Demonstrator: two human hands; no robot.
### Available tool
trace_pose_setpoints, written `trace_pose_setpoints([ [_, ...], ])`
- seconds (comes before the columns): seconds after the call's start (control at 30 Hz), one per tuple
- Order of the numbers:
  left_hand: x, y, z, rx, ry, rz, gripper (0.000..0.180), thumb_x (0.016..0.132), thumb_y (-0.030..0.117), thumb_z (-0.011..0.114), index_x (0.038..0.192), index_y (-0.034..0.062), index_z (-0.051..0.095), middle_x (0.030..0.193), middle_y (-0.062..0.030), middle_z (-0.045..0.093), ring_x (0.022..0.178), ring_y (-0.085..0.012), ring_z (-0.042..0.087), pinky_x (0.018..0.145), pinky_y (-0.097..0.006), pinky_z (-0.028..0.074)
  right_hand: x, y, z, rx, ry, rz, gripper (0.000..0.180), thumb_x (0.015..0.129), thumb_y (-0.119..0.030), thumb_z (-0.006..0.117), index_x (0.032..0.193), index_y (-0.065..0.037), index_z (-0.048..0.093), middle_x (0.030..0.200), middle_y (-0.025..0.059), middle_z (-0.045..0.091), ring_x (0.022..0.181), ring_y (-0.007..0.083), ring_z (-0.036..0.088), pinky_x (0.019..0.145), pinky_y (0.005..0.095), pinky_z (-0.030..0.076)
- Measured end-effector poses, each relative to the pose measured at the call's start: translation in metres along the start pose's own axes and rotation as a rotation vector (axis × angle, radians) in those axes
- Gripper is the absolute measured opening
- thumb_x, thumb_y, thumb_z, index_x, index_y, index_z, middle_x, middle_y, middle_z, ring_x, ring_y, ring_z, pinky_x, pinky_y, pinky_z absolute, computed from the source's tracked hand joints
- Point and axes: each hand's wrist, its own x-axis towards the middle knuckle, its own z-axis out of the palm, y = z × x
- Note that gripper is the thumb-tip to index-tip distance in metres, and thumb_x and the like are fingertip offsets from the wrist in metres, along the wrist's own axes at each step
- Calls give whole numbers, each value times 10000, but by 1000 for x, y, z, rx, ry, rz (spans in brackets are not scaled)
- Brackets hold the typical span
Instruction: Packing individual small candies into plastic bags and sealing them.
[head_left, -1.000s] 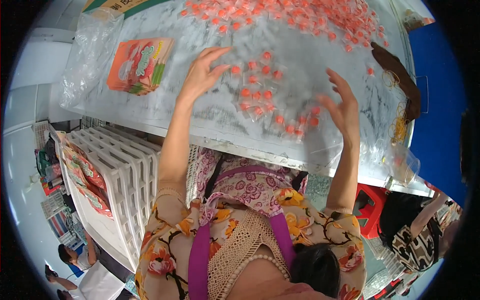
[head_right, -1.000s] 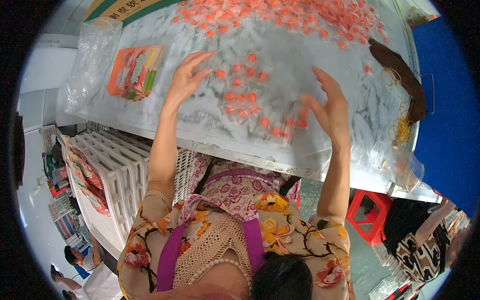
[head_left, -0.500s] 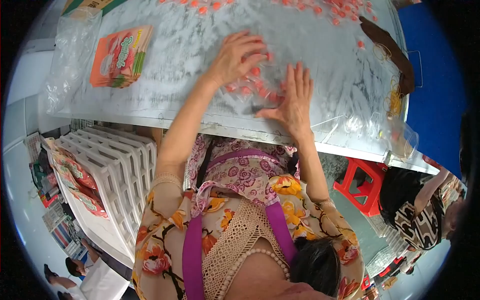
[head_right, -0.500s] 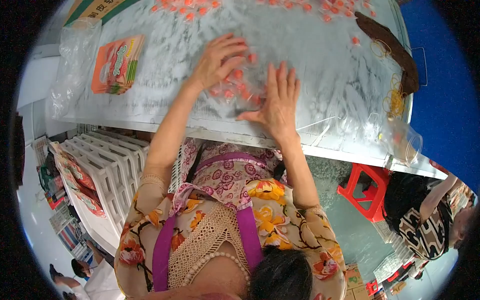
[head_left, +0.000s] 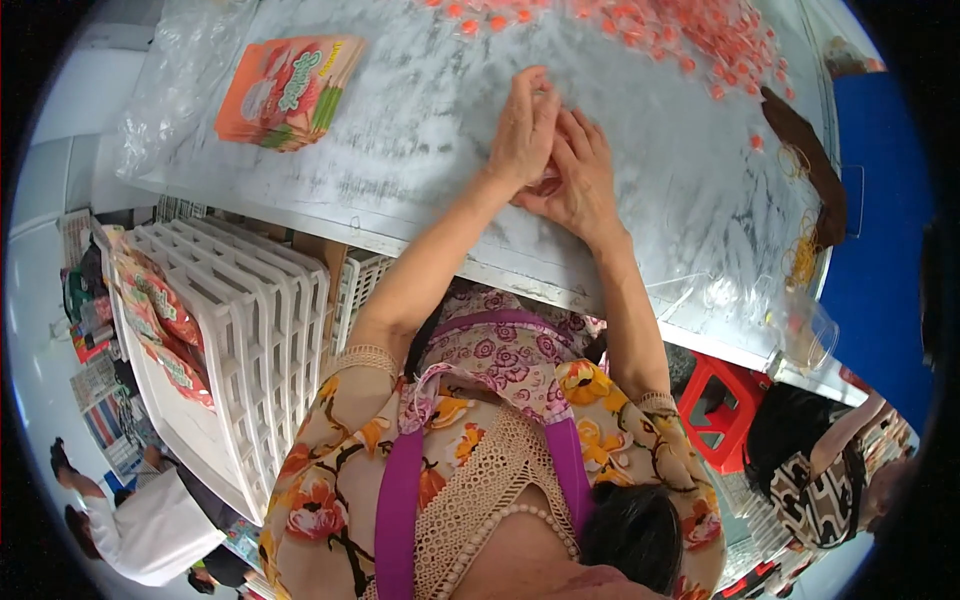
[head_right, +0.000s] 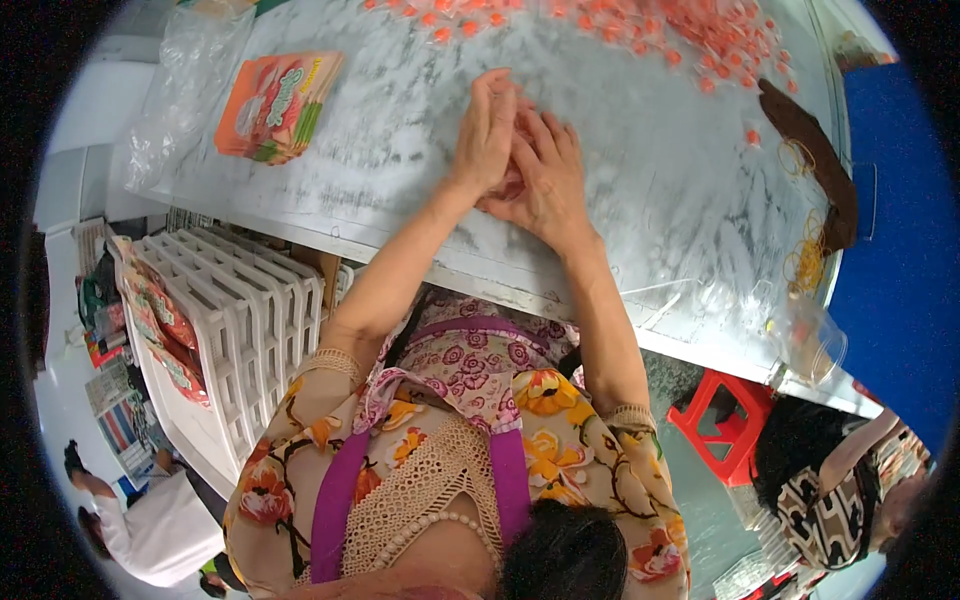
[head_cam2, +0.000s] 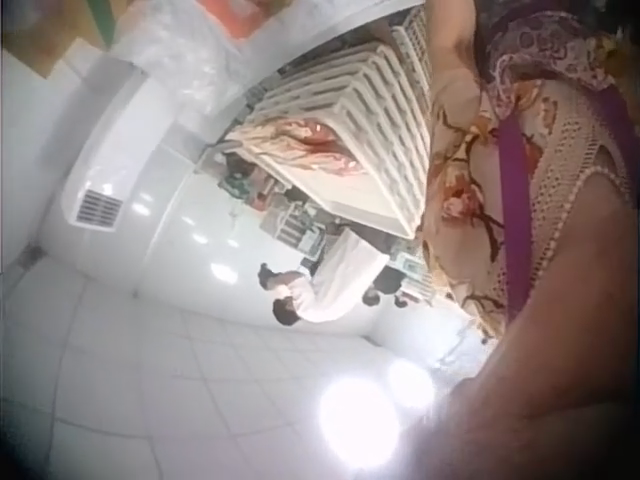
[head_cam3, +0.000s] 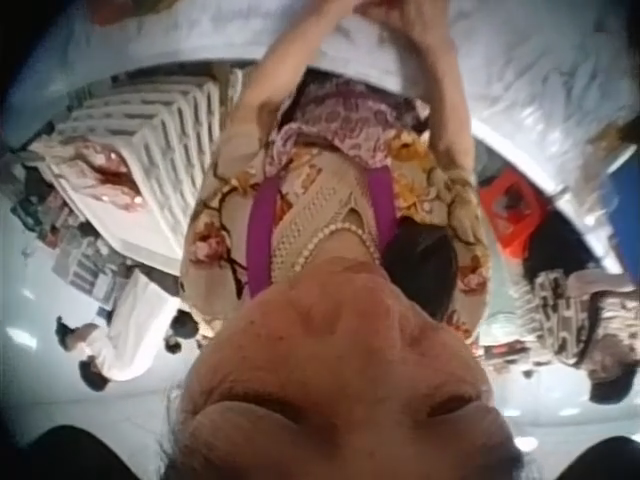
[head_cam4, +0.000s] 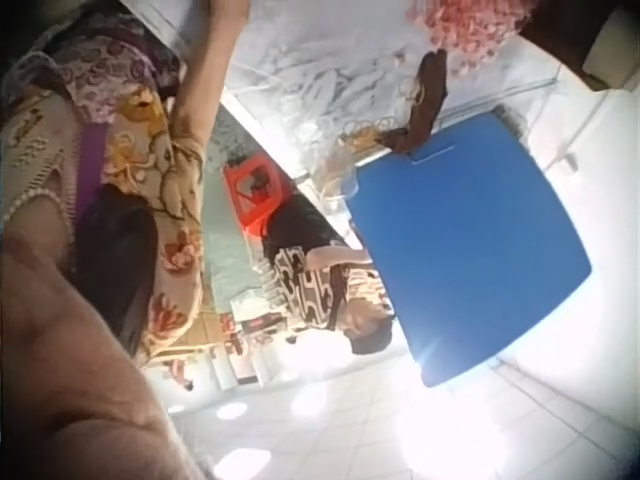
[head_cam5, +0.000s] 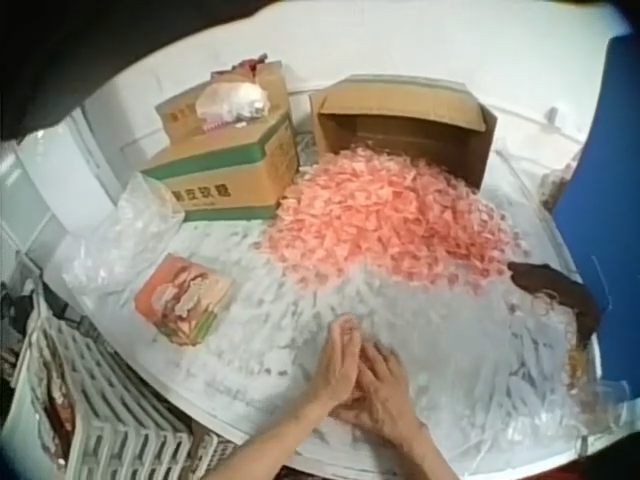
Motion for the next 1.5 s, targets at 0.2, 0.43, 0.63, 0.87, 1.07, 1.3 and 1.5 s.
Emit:
trace_pose_setpoints([
  [0.2,5,-24,8,310,155,161,370,978,212,488,1266,-2,397,1052,-179,557,897,-275,585,795,-378,476,3,-5,4,114,76,-53,686,590,-419,806,1157,-84,613,1237,128,559,1129,368,495,934,478,393],
  [0.43,4,-4,-35,-68,49,-63,337,952,214,567,1240,50,510,1115,-92,577,923,-184,581,851,-331,470,6,-11,7,-114,24,-55,349,713,-268,770,1027,-152,675,1032,38,630,937,274,578,798,392,473],
  [0.63,18,25,-201,1268,460,289,292,801,119,679,1088,82,644,1053,-157,618,939,-365,586,843,-419,473,5,-26,5,-156,43,-11,262,721,-149,753,973,-189,693,934,22,625,804,244,600,645,355,507],
  [0.87,10,11,-247,1376,260,77,172,808,188,701,936,73,711,812,-146,680,773,-344,647,683,-407,513,12,-23,0,36,40,68,219,740,-113,736,954,-137,697,912,61,638,747,260,631,638,322,510],
  [1.07,17,35,-263,887,218,-267,290,743,260,792,636,25,659,585,-101,632,500,-180,587,509,-324,475,17,-19,-12,310,57,303,176,787,-103,730,953,-58,692,893,76,633,762,169,625,663,260,482],
  [1.3,15,4,-262,351,67,-393,293,812,276,760,639,97,606,620,58,542,527,-33,450,469,-210,332,44,-34,-18,466,76,377,196,768,-70,746,957,-55,699,899,39,638,777,137,600,685,254,472],
  [1.5,7,-19,-223,203,-5,-480,291,859,249,693,671,41,614,616,12,571,572,-57,507,498,-240,385,64,-64,11,566,-46,232,228,744,-52,752,967,-64,706,904,44,652,799,140,617,704,264,489],
])
